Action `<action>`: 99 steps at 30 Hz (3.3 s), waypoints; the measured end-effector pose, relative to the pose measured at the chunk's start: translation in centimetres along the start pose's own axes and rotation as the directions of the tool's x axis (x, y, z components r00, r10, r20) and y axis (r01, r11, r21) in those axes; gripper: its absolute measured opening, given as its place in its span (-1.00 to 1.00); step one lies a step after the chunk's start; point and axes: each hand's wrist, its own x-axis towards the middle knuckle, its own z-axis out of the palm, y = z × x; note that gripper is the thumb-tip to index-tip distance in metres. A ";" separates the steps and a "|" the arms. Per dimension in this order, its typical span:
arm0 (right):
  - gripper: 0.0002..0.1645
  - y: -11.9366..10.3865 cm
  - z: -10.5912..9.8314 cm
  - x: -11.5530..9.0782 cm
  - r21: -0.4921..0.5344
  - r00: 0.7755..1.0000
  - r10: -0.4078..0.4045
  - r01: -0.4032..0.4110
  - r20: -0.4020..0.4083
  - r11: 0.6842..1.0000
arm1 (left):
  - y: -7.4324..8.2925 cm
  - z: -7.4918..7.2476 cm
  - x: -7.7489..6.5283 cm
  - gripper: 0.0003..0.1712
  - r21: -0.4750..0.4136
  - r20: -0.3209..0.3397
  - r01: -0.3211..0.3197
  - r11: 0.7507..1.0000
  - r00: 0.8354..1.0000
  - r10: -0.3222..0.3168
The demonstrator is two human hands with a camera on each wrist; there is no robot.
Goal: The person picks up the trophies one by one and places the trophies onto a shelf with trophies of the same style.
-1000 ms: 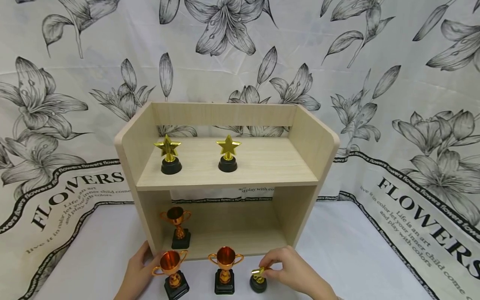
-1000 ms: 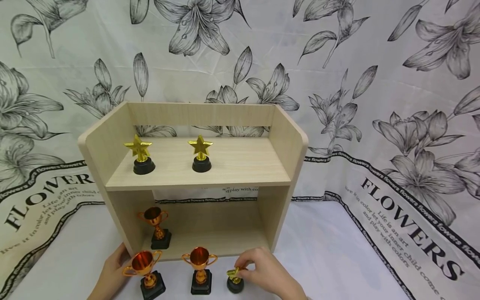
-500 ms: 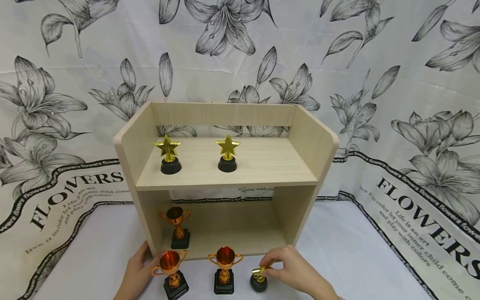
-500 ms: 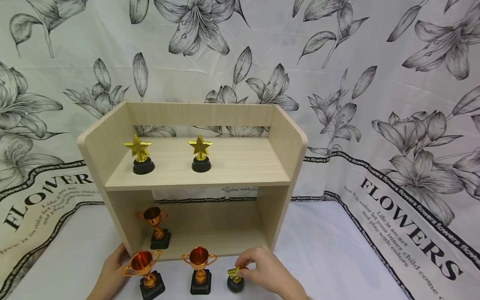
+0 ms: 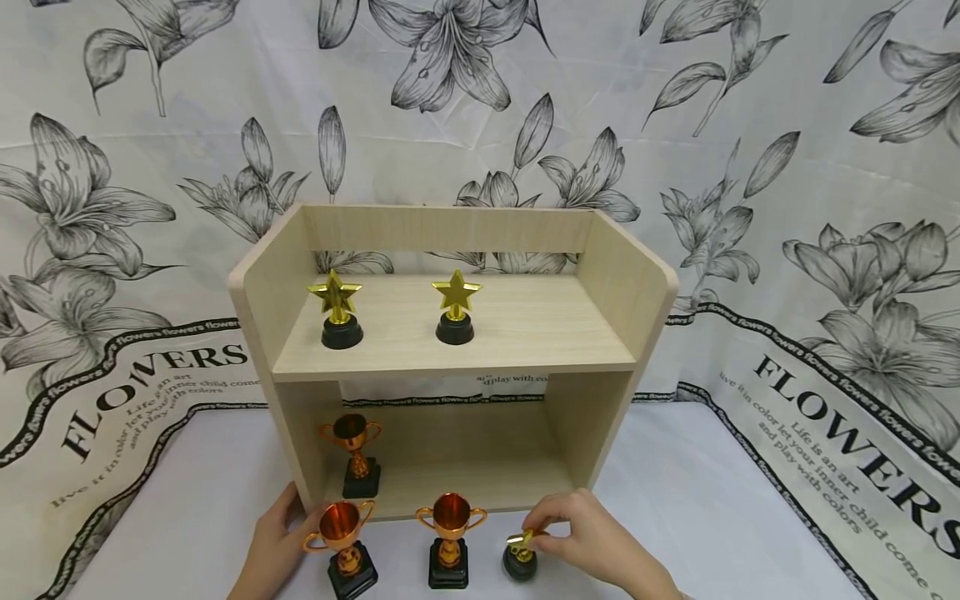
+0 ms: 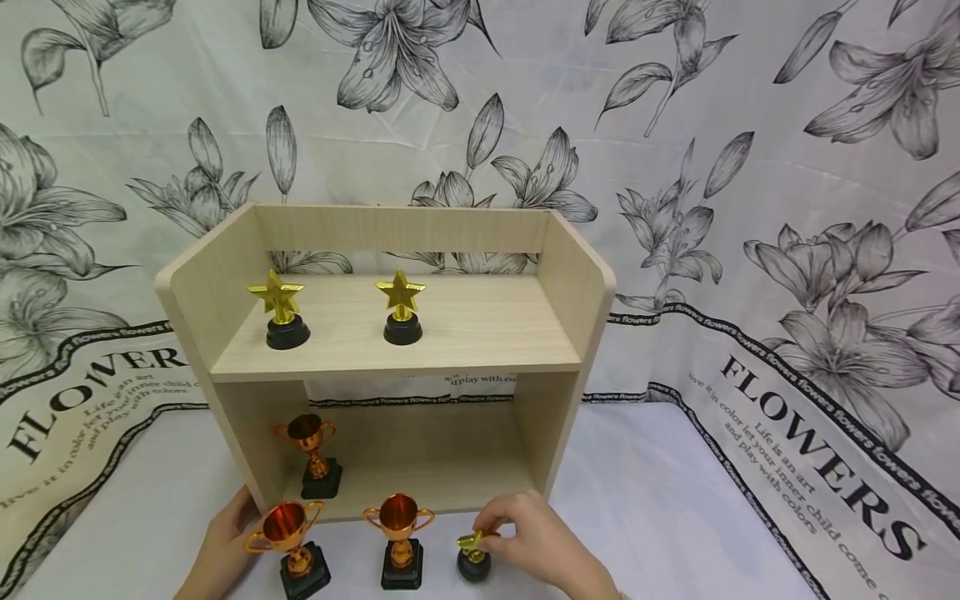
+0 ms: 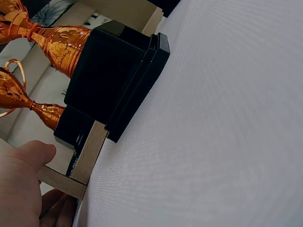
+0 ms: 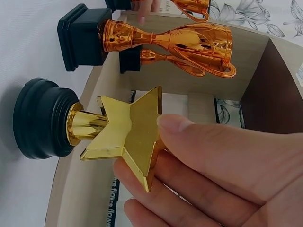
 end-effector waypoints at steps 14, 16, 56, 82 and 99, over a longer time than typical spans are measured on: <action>-0.91 0.2 -0.3 -0.2 -0.028 0.999 -0.042 0.041 -0.026 0.999 | 0.1 0.0 0.1 -0.24 0.000 0.004 0.007 1.000 1.000 -0.007; -0.91 0.2 -0.3 -0.2 -0.029 0.998 -0.048 0.047 -0.029 0.998 | 0.1 0.0 0.1 -0.24 0.000 0.005 0.007 1.000 1.000 -0.007; -0.90 -0.4 -1.5 -0.7 -0.031 0.997 -0.032 0.030 -0.064 0.999 | -0.2 -0.1 0.0 -0.23 -0.009 0.006 0.008 1.000 1.000 -0.008; -0.90 -0.6 -2.0 -0.8 -0.064 0.994 -0.061 0.055 -0.086 0.996 | 0.0 -0.1 0.0 -0.22 -0.008 0.004 0.009 1.000 1.000 -0.009; -0.91 -0.6 -2.0 -0.8 -0.089 0.989 -0.077 0.067 -0.125 0.994 | 0.0 -0.1 0.1 -0.22 -0.008 0.001 0.013 1.000 1.000 -0.013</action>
